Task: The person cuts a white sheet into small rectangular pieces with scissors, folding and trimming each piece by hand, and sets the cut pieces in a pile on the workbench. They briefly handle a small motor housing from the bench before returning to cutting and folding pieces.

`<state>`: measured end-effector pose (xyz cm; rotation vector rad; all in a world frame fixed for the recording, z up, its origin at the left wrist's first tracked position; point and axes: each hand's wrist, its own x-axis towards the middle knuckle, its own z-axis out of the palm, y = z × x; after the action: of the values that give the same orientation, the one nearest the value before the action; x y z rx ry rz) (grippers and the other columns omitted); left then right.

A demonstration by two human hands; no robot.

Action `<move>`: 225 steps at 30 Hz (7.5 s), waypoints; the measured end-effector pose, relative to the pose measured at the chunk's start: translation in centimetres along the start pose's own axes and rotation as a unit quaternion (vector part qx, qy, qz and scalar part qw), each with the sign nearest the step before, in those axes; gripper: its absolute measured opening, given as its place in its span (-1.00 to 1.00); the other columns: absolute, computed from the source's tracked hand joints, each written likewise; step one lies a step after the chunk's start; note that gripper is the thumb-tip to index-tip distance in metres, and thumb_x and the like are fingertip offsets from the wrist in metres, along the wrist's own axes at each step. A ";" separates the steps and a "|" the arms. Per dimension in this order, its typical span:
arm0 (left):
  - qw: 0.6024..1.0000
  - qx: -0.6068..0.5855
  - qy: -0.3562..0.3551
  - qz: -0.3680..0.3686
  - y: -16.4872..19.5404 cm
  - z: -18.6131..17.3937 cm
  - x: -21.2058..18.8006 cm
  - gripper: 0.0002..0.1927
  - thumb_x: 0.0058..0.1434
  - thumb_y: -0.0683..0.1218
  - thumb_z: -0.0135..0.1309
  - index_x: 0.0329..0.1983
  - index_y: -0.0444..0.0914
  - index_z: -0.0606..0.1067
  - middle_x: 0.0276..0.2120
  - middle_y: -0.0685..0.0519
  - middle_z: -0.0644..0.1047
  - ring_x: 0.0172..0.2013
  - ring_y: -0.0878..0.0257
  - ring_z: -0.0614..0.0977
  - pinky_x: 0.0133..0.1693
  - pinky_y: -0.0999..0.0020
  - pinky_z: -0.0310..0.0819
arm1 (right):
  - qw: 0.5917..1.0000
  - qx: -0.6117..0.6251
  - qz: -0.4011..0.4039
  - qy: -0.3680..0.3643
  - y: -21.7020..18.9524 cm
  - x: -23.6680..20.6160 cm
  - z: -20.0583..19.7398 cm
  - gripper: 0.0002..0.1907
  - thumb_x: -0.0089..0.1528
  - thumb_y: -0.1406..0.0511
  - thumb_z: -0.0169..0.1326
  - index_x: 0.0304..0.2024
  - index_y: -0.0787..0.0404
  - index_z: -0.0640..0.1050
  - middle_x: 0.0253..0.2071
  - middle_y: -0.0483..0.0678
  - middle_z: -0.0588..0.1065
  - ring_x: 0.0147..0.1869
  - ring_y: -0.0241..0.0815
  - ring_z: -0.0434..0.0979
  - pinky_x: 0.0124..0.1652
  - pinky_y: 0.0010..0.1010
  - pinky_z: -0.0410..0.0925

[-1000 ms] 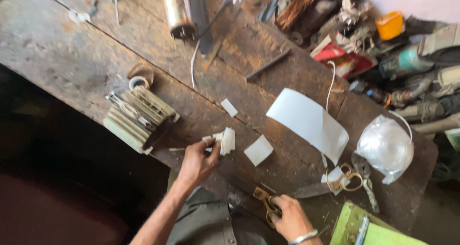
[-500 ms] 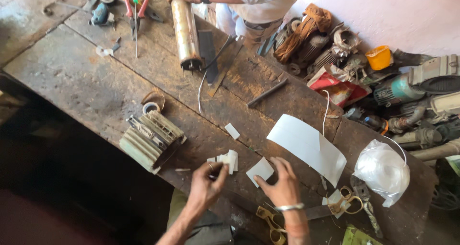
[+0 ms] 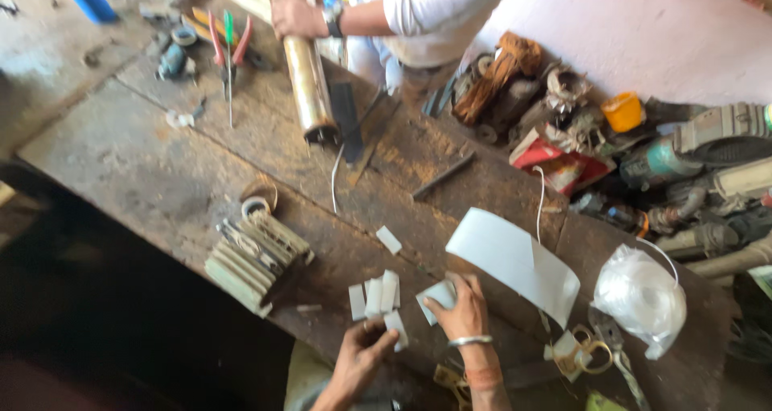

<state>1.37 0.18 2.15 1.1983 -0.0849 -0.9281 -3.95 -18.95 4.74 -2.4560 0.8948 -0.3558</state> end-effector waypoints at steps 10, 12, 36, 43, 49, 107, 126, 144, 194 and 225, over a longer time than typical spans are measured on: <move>0.996 -0.074 0.037 0.041 0.3 -1.0 0.3 -0.65 0.23 -0.13 0.22 0.07 -0.34 0.58 -0.37 0.10 0.62 -0.42 0.38 0.55 -0.38 0.44 0.49 | 0.909 0.405 0.090 -0.038 -0.5 -1.7 1.8 -0.64 0.04 0.41 0.35 -0.09 0.28 0.63 -0.25 -0.09 0.63 -0.19 -0.21 0.61 -0.20 -0.34 0.49; 0.994 -0.100 0.028 0.023 0.3 -1.2 0.6 -0.64 0.25 -0.13 0.20 0.06 -0.40 0.58 -0.31 0.12 0.66 -0.36 0.39 0.59 -0.31 0.44 0.54 | 0.884 0.431 0.169 -0.066 0.5 -3.4 2.3 -0.70 0.04 0.41 0.31 -0.16 0.25 0.61 -0.31 -0.06 0.63 -0.23 -0.17 0.64 -0.22 -0.34 0.53; 0.997 -0.079 0.018 -0.020 -4.4 -3.5 -0.5 -0.76 0.11 -0.20 0.33 -0.18 -0.43 0.72 -0.50 -0.04 0.70 -0.56 0.32 0.62 -0.48 0.44 0.49 | 0.793 0.570 0.143 -0.162 1.4 -6.9 3.0 -0.78 0.08 0.40 0.37 -0.24 0.34 0.65 -0.25 0.07 0.68 -0.15 -0.13 0.67 -0.13 -0.26 0.51; 0.990 -0.113 0.079 -0.022 -6.0 -3.1 0.1 -0.83 0.07 -0.28 0.34 -0.26 -0.45 0.73 -0.48 -0.12 0.72 -0.59 0.31 0.58 -0.55 0.45 0.39 | 0.745 0.618 0.072 -0.240 2.2 -7.7 2.3 -0.57 0.09 0.34 0.30 0.02 0.28 0.59 -0.13 0.05 0.69 0.00 -0.17 0.68 0.03 -0.31 0.51; 0.990 -0.123 0.070 -0.013 -6.7 -2.4 0.9 -0.82 0.03 -0.32 0.37 -0.27 -0.46 0.72 -0.40 -0.18 0.75 -0.43 0.22 0.74 -0.36 0.38 0.64 | 0.746 0.621 0.158 -0.180 1.7 -8.6 3.4 -0.61 0.11 0.40 0.27 0.02 0.33 0.64 -0.20 0.11 0.70 -0.12 -0.06 0.74 -0.09 -0.11 0.61; 0.987 -0.123 -0.099 0.031 1.0 -1.6 -6.4 -0.74 0.33 -0.18 0.18 0.04 -0.38 0.63 -0.29 -0.01 0.65 -0.31 0.33 0.64 -0.17 0.36 0.61 | 0.846 0.511 0.019 -0.149 -4.7 -10.4 -4.3 -0.79 0.24 0.47 0.20 -0.07 0.41 0.57 -0.22 0.02 0.65 -0.19 -0.26 0.67 -0.14 -0.44 0.53; 0.994 -0.088 0.042 -0.041 -0.6 -0.8 -3.7 -0.78 0.21 -0.15 0.28 -0.15 -0.39 0.68 -0.40 0.01 0.68 -0.45 0.36 0.63 -0.40 0.47 0.50 | 0.988 0.045 -0.038 -0.141 3.3 -12.6 -6.9 -0.59 0.01 0.40 0.32 -0.07 0.26 0.59 -0.09 0.08 0.60 -0.04 -0.01 0.67 -0.04 -0.32 0.52; 0.994 -0.093 0.054 0.036 2.4 -0.6 -1.8 -0.71 0.20 -0.11 0.30 -0.05 -0.36 0.68 -0.24 0.08 0.70 -0.24 0.44 0.62 -0.16 0.53 0.51 | 0.855 0.120 0.311 -0.397 9.1 -14.6 -7.1 -0.63 -0.06 0.23 0.51 -0.34 0.29 0.65 -0.55 -0.10 0.56 -0.53 -0.29 0.53 -0.47 -0.43 0.36; 0.996 -0.085 -0.010 0.032 3.4 3.7 -4.4 -0.82 0.24 -0.21 0.29 -0.12 -0.38 0.66 -0.29 0.10 0.67 -0.28 0.45 0.62 -0.23 0.53 0.57 | 0.815 0.486 0.182 -0.259 -1.5 -20.3 -7.0 -0.62 0.20 0.15 0.33 -0.31 0.31 0.48 -0.49 -0.10 0.49 -0.43 -0.31 0.48 -0.39 -0.47 0.36; 0.997 -0.052 -0.031 0.056 4.5 3.3 -4.6 -0.81 0.27 -0.17 0.28 -0.10 -0.36 0.67 -0.30 0.17 0.65 -0.28 0.51 0.57 -0.25 0.58 0.52 | 0.807 0.496 0.173 -0.269 -1.7 -19.9 -6.7 -0.59 0.18 0.12 0.35 -0.31 0.31 0.49 -0.47 -0.10 0.48 -0.42 -0.30 0.49 -0.37 -0.47 0.39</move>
<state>-0.75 0.88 9.01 1.0570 -0.1501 -0.8618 -20.65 -7.18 9.89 -1.2679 0.6307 0.0369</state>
